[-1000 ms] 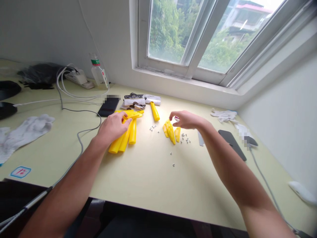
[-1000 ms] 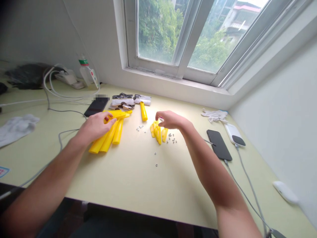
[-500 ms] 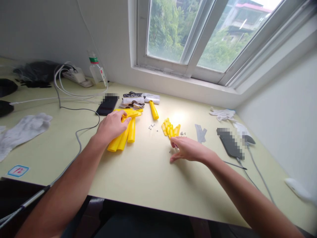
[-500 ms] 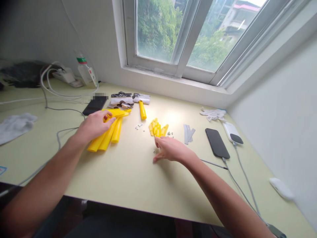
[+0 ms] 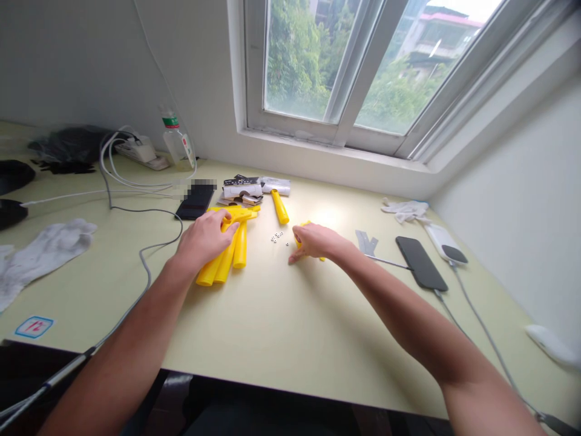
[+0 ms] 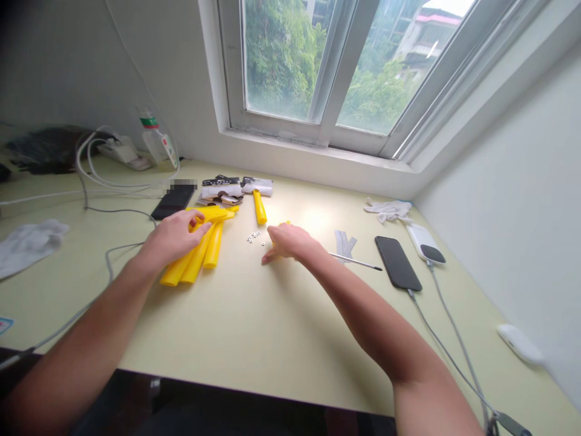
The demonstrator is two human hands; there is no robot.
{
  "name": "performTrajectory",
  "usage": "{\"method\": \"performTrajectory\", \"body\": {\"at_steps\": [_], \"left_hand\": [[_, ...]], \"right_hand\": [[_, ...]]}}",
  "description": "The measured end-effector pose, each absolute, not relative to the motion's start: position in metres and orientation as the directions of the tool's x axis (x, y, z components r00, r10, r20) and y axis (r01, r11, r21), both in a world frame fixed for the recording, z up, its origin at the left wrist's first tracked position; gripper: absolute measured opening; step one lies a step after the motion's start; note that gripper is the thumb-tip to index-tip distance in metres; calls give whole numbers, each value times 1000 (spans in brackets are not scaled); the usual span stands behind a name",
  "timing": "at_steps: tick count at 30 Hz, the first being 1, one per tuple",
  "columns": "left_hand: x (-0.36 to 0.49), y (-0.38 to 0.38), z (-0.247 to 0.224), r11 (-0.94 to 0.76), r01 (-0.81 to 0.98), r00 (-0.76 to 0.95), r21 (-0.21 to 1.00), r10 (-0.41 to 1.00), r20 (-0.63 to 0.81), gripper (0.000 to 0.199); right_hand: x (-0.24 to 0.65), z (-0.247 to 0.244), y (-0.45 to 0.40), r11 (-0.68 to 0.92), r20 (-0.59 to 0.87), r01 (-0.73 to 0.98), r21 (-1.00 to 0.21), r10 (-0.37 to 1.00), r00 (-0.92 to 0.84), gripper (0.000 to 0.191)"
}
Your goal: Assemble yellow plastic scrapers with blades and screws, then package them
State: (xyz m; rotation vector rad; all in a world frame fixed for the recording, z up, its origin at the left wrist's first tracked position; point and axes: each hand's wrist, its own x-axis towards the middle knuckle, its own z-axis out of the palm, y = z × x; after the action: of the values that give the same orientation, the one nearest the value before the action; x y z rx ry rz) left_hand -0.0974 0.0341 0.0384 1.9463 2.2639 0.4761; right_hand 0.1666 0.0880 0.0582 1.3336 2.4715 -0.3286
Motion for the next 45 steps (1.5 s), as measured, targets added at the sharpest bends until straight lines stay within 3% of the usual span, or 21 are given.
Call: {"method": "performTrajectory", "body": {"at_steps": [8, 16, 19, 22, 25, 28, 31, 37, 45], "left_hand": [[-95, 32, 42, 116, 945, -156, 304, 982, 110, 37], [-98, 30, 42, 110, 948, -153, 298, 980, 124, 36], [-91, 24, 49, 97, 972, -144, 214, 965, 218, 39], [-69, 14, 52, -103, 983, 48, 150, 942, 333, 40], [-35, 2, 41, -429, 893, 389, 133, 887, 250, 44], [-7, -7, 19, -569, 816, 558, 99, 821, 122, 54], [6, -8, 0, -577, 814, 574, 66, 816, 65, 62], [5, 0, -10, -545, 833, 548, 96, 837, -4, 72], [3, -2, -9, -482, 871, 485, 92, 875, -9, 71]], "right_hand": [[141, 60, 100, 534, -292, 843, -66, 797, -528, 49], [182, 73, 98, 498, -165, 853, -155, 838, -520, 28], [196, 67, 91, 474, -130, 863, -174, 858, -497, 24], [198, 54, 81, 473, -105, 852, -222, 858, -503, 37], [191, 43, 73, 492, -88, 846, -205, 852, -516, 57], [186, 36, 70, 515, -113, 842, -162, 838, -534, 55], [191, 37, 72, 543, -131, 821, -177, 814, -566, 45], [224, 53, 86, 560, -130, 781, -277, 783, -608, 60], [252, 46, 106, 427, -227, 879, -213, 853, -470, 62]]}}
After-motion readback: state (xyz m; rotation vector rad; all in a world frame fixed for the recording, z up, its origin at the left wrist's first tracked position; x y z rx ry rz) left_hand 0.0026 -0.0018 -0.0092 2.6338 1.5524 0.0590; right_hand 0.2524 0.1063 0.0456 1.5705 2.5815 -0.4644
